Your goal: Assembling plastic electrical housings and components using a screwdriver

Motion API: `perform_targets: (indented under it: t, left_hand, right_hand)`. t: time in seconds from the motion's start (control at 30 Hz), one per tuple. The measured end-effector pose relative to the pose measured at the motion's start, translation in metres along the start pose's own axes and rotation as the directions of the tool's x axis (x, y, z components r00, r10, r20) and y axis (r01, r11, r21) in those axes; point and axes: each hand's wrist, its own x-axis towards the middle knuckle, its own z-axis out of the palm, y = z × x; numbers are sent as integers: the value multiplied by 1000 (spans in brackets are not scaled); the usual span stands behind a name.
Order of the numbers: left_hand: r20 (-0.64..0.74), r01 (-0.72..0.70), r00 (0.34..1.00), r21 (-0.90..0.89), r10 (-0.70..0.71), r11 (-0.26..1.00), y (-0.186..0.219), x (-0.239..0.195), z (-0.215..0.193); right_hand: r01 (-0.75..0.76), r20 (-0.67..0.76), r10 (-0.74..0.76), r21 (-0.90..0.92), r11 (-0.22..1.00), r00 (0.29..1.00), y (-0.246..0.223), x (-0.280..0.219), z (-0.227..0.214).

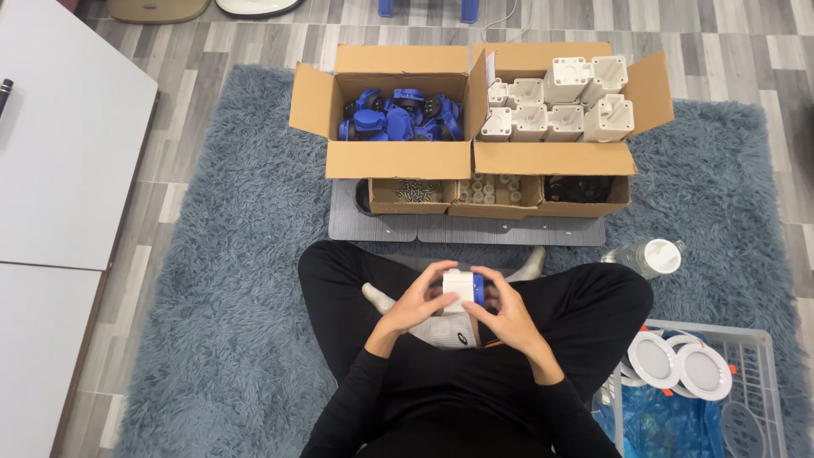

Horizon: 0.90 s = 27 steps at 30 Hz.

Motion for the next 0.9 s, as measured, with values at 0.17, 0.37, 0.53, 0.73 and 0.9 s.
perform_targets:
  t: [0.17,0.37,0.53,0.73,0.9]
  left_hand:
    - [39,99,994,-21,-98,995,-12,3,-7]
    - [127,68,991,-129,-52,989,-14,7,-11]
    - [61,-1,998,-90,6,996,-2,3,-8]
    - [29,-67,997,-2,67,998,3,-1,-3]
    - [-10,-94,996,19,94,995,0,1,3]
  right_hand:
    - [162,22,-161,-212,964,987,-27,0,-3]
    - [384,73,-381,-310,870,922,-43,-1,2]
    - [303,47,-302,-293,907,952,-37,-2,4]
    - [91,40,-87,-108,990,995,-16,-1,2]
    - [-82,36,83,-38,996,996,-20,-1,1]
